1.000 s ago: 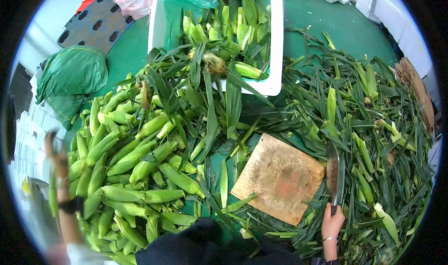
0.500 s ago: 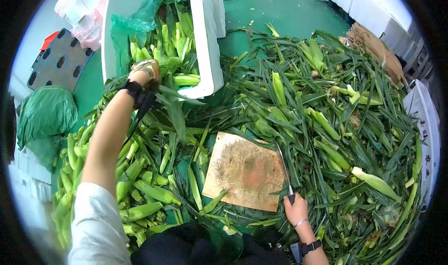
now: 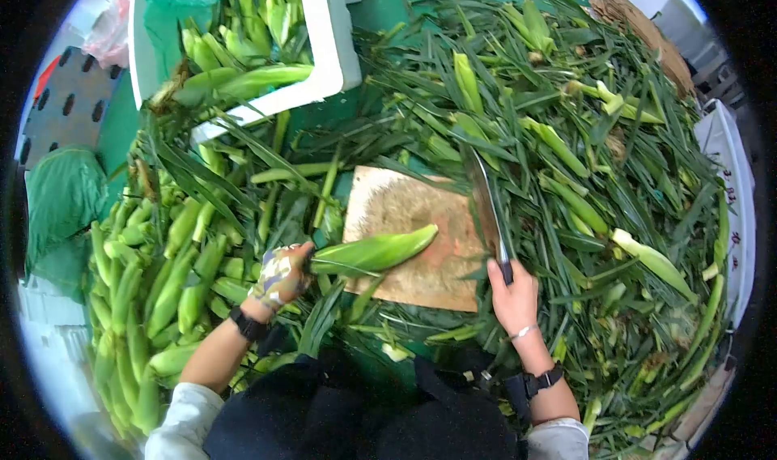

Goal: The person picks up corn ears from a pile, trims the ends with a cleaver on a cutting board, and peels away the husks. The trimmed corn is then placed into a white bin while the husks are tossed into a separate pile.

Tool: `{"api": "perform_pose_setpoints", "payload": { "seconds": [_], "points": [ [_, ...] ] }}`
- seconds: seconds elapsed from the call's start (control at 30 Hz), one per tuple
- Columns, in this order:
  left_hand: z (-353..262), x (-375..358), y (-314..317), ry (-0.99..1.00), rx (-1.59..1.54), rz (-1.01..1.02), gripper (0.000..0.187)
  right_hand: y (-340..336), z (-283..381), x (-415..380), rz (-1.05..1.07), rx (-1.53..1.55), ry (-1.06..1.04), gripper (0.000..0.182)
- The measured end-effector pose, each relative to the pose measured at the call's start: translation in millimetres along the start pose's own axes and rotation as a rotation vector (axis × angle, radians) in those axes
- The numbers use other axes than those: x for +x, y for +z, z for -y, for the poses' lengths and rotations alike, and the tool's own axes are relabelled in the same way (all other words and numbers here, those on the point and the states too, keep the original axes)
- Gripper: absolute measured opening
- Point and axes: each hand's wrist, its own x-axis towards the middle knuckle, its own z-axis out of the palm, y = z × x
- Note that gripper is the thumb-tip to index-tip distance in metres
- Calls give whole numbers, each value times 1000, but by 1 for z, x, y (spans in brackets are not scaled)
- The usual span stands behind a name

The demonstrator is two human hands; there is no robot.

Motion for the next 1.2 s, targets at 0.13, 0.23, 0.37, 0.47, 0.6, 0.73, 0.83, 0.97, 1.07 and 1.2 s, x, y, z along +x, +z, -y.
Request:
{"api": "perform_pose_setpoints", "payload": {
  "seconds": [0.13, 0.23, 0.37, 0.47, 0.6, 0.73, 0.83, 0.97, 1.07, 1.2],
  "points": [
    [-6, 1, 21, 6, 36, -111, 28, -36, 65, 12, -171, 330, -186, 30],
    [-14, -2, 17, -60, 59, -68, 28, -23, 85, 1, -184, 636, -288, 26],
    [-7, -11, 20, 3, -18, -207, 27, 35, -6, -36, 289, -159, -74, 39],
    [8, -38, 46, -297, -296, -274, 36, 19, -28, -43, 216, -164, 121, 42],
    [-48, -50, 62, -176, -525, -173, 57, -13, -31, -7, -52, -170, 170, 43],
    [-63, 40, 13, 254, -368, -169, 75, -37, 30, 19, -220, -87, -83, 39],
    [-4, 89, 20, -44, 331, -163, 61, -55, 88, 31, -268, 233, -161, 31],
    [30, 121, 26, -341, 167, -158, 57, -43, 148, 28, -316, 628, -398, 19],
    [41, 129, 21, -440, 77, -37, 55, -17, 129, 19, -311, 530, -477, 17],
    [-35, 83, 4, -30, 82, -225, 50, -1, 75, -26, 18, 154, -294, 27]
  ]
}}
